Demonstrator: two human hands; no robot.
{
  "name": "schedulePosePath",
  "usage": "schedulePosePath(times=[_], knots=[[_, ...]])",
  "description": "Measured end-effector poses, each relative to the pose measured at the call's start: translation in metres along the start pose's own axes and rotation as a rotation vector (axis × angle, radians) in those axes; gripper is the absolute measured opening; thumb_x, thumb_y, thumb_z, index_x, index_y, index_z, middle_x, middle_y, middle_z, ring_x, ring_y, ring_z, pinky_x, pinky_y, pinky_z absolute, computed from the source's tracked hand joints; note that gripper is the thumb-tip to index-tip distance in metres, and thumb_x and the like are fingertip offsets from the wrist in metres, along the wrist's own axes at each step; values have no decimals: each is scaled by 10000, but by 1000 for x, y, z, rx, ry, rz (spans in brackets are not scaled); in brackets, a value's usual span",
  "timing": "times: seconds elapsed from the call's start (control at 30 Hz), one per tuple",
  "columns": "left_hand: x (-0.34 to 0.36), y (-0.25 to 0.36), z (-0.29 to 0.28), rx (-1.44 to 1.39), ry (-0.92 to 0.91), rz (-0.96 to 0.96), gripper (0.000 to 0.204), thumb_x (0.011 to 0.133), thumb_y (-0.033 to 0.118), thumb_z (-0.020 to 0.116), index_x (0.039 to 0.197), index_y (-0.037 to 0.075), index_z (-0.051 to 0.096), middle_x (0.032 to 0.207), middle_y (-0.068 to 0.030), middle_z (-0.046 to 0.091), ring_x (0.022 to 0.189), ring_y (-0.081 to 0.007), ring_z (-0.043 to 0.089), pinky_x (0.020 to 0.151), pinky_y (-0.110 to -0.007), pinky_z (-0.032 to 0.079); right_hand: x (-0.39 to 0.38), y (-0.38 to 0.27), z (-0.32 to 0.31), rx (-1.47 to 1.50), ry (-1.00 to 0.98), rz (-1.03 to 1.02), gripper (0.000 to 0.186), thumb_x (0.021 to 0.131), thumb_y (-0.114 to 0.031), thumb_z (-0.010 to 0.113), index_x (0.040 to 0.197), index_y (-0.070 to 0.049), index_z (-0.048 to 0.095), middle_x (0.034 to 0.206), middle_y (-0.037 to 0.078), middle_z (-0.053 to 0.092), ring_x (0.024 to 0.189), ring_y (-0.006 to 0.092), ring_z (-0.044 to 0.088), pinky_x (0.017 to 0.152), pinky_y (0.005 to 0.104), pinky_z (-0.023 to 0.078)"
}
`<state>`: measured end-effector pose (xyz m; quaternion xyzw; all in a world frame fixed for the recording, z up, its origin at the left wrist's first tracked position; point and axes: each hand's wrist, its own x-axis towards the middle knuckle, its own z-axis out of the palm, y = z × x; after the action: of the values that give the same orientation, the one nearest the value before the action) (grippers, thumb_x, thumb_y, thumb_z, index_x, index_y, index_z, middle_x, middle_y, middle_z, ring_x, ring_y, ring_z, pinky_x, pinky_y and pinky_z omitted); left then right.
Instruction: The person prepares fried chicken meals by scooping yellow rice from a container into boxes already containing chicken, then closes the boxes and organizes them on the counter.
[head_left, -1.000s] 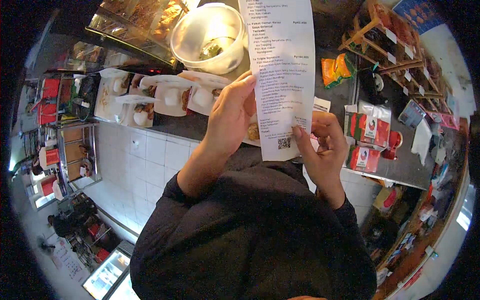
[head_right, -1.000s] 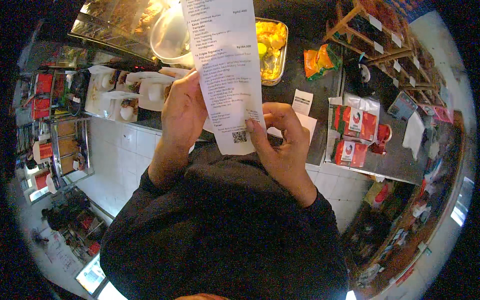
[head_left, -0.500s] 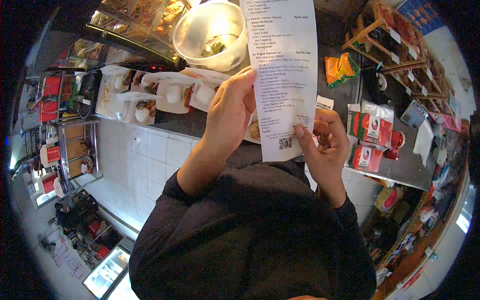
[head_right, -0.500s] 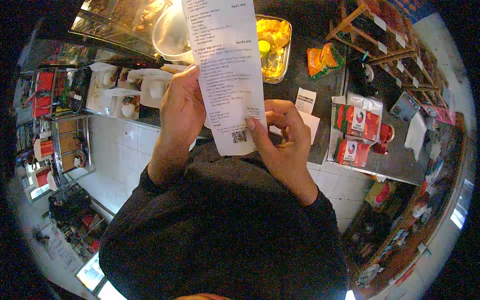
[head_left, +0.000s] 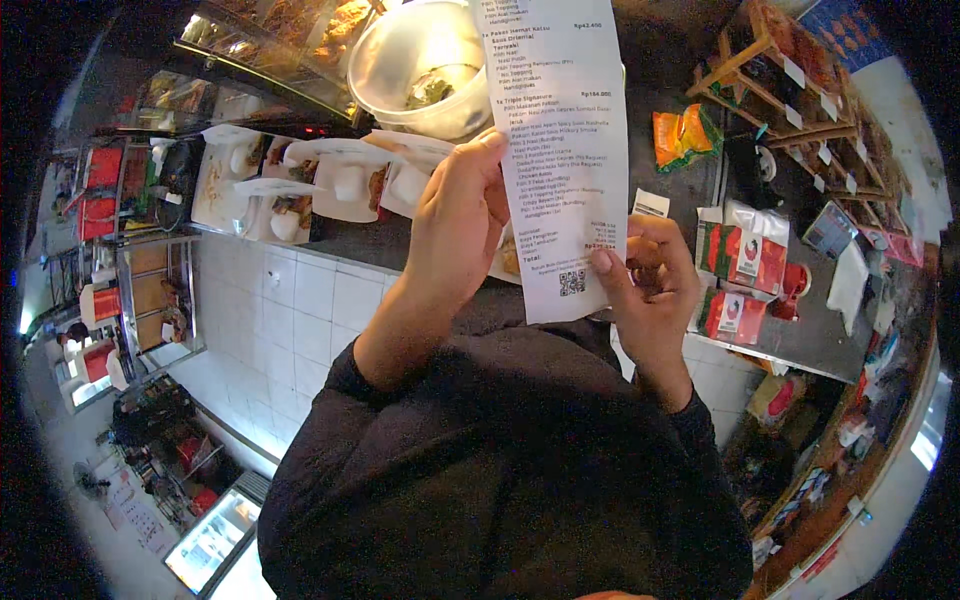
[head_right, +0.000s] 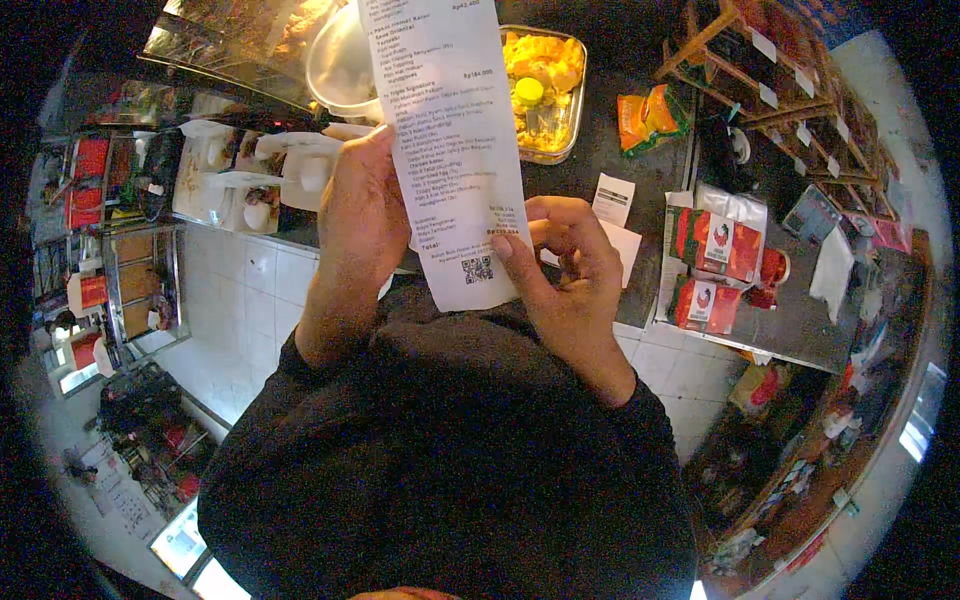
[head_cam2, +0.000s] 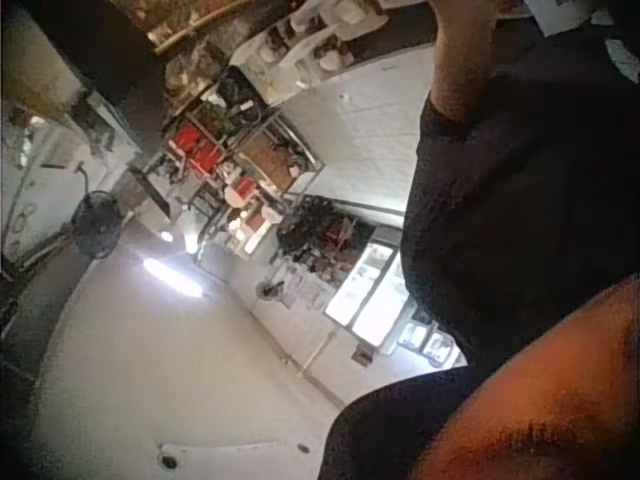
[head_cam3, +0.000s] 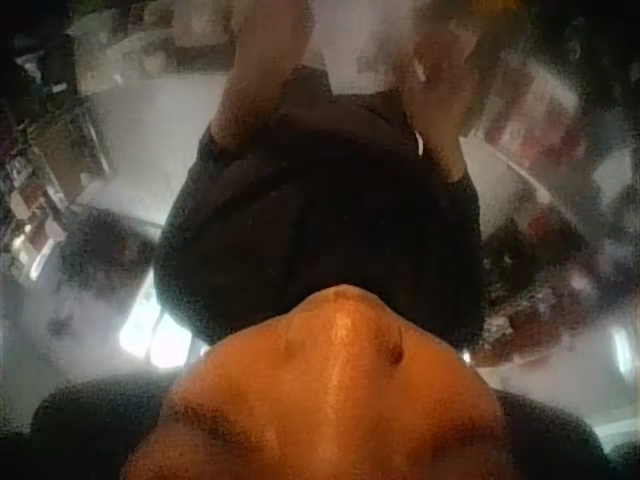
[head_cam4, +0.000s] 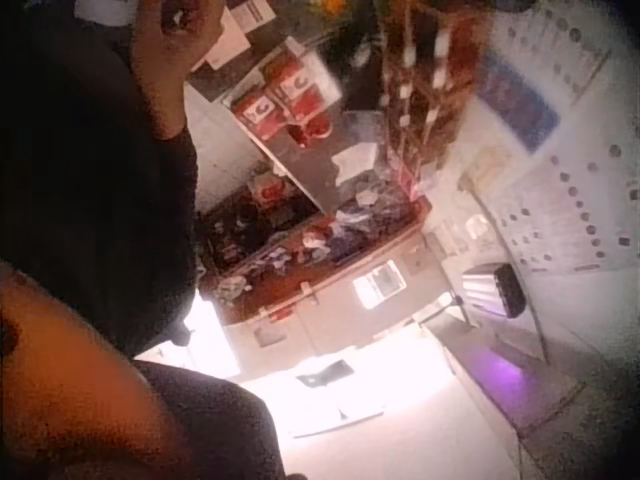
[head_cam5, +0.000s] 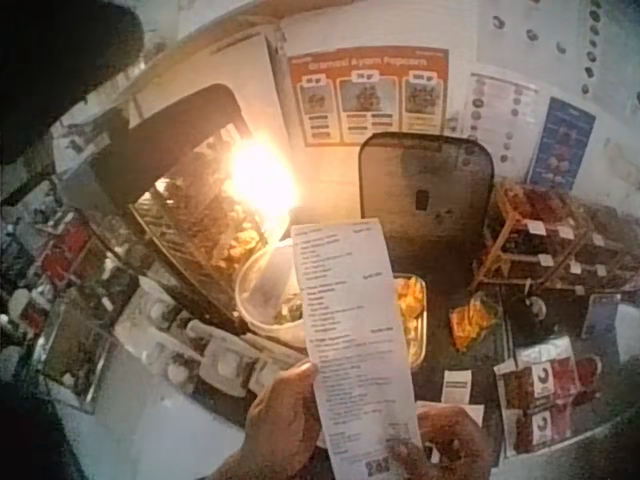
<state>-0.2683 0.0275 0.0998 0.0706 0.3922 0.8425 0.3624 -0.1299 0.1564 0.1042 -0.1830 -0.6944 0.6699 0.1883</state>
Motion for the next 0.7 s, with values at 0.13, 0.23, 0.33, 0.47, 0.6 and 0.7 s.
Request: schedulePosePath(times=[0.13, 0.23, 0.33, 0.47, 0.6, 0.7], knots=[[-2, 1, 1, -18, 29, -7, 451, 989, 338, 337, 1192, -5, 547, 1141, -117, 637, 1052, -222, 602, 942, -363, 454, 1, 3, 2, 13, -16, 59, 261, 843, -15, 693, 1054, -40, 542, 873, 58, 674, 766, 90, 638, 656, 221, 501], [-2, 0, -2, -156, -96, -11, 471, 998, 325, 363, 1263, -46, 479, 1187, -142, 614, 1055, -228, 615, 941, -344, 461, 1, 2, 4, -30, -39, 52, 257, 848, -24, 690, 1057, -47, 541, 881, 58, 672, 756, 84, 631, 651, 218, 490], [0, 3, 14, -236, -106, -67, 512, 995, 350, 360, 1344, -22, 408, 1265, -165, 565, 1083, -293, 602, 950, -388, 467, 3, 8, 8, -19, -46, 65, 244, 856, -32, 684, 1057, -45, 546, 866, 38, 664, 741, 85, 626, 643, 218, 482], [-1, -5, -12, -240, -169, -162, 546, 972, 343, 403, 1365, -35, 367, 1273, -205, 542, 1068, -357, 600, 927, -487, 489, 10, 40, 20, -5, -177, -14, 181, 903, -151, 652, 1028, -34, 592, 771, 32, 634, 727, 92, 610, 627, 231, 478], [5, 3, -68, -266, -23, -46, 521, 952, 341, 447, 1302, -44, 422, 1192, -191, 579, 951, -293, 629, 895, -456, 510, 54, 70, 6, -176, -543, 28, 355, 998, -313, 471, 977, -3, 644, 780, 50, 664, 712, 102, 626, 631, 257, 480], [8, 18, -94, -53, 180, -133, 560, 936, 390, 452, 1306, -30, 451, 1091, -168, 608, 932, -274, 636, 868, -448, 521, 112, 139, -11, -343, -244, 188, 344, 958, -334, 524, 923, -31, 682, 765, 72, 700, 658, 139, 643, 630, 298, 510]])
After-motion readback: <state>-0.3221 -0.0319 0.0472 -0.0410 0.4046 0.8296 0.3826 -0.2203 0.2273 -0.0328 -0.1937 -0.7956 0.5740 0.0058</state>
